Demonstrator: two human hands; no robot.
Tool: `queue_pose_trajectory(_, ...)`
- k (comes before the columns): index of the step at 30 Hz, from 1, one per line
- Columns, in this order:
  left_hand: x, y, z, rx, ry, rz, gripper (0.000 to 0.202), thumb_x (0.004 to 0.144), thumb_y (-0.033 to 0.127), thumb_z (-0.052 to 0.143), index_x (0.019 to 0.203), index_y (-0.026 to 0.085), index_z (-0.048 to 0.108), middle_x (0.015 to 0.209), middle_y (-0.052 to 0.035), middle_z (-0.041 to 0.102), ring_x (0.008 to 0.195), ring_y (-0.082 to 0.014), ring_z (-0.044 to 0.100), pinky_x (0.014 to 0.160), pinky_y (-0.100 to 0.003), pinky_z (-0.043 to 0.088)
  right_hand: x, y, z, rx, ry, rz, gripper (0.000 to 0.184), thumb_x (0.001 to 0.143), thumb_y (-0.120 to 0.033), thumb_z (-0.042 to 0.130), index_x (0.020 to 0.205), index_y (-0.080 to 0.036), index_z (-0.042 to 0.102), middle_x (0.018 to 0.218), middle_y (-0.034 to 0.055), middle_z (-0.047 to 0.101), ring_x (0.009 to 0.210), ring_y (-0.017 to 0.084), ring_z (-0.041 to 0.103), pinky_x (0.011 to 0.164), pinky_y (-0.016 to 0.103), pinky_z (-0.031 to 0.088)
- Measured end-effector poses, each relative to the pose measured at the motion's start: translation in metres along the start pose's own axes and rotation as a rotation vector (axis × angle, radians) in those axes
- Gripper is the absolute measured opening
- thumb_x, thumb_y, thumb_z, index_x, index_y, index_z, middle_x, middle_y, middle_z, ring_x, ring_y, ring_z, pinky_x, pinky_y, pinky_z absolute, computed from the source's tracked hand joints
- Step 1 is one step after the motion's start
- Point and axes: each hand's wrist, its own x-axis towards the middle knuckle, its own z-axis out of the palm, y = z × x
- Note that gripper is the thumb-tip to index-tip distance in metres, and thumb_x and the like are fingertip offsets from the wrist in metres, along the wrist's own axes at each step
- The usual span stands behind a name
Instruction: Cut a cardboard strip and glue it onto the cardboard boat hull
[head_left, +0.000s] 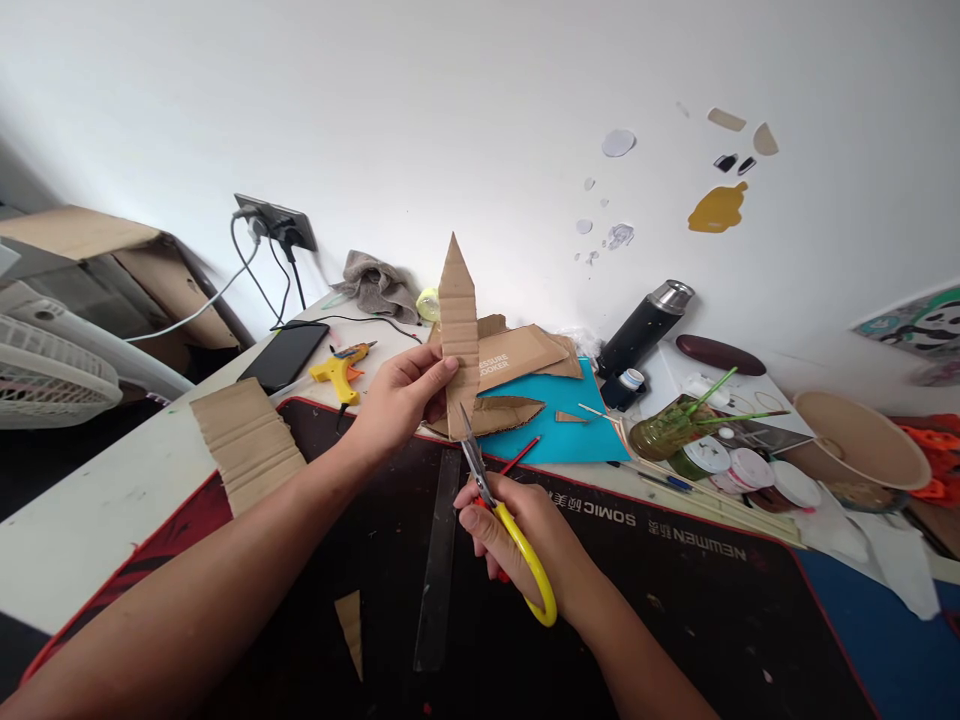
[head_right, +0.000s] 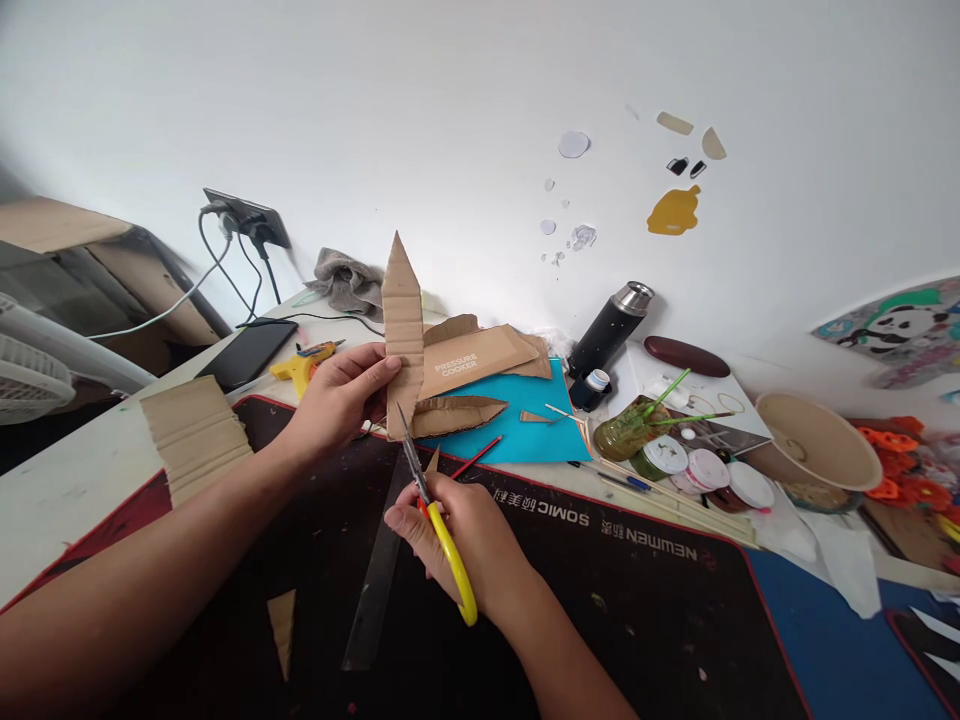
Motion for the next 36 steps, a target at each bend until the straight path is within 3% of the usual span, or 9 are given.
queue_pose_trajectory(36,-0.0019,0.0009,0.0009,0.108,-0.010,0.036,0.045,0.086,0.061,0.086,0.096,0.018,0.077,0.068,0.0020,0.060,0.050,-0.0102,0.047,0.045,-0.022,0.040,0.0001,0.0023,0.0016,-0.127,0.064,0.020,0.046,0.102,-0.068,0.072,0.093,-0.023,0.065,0.052,-0.0059,0.054,0.045,0.014,0.052,0.052,0.026,0.041)
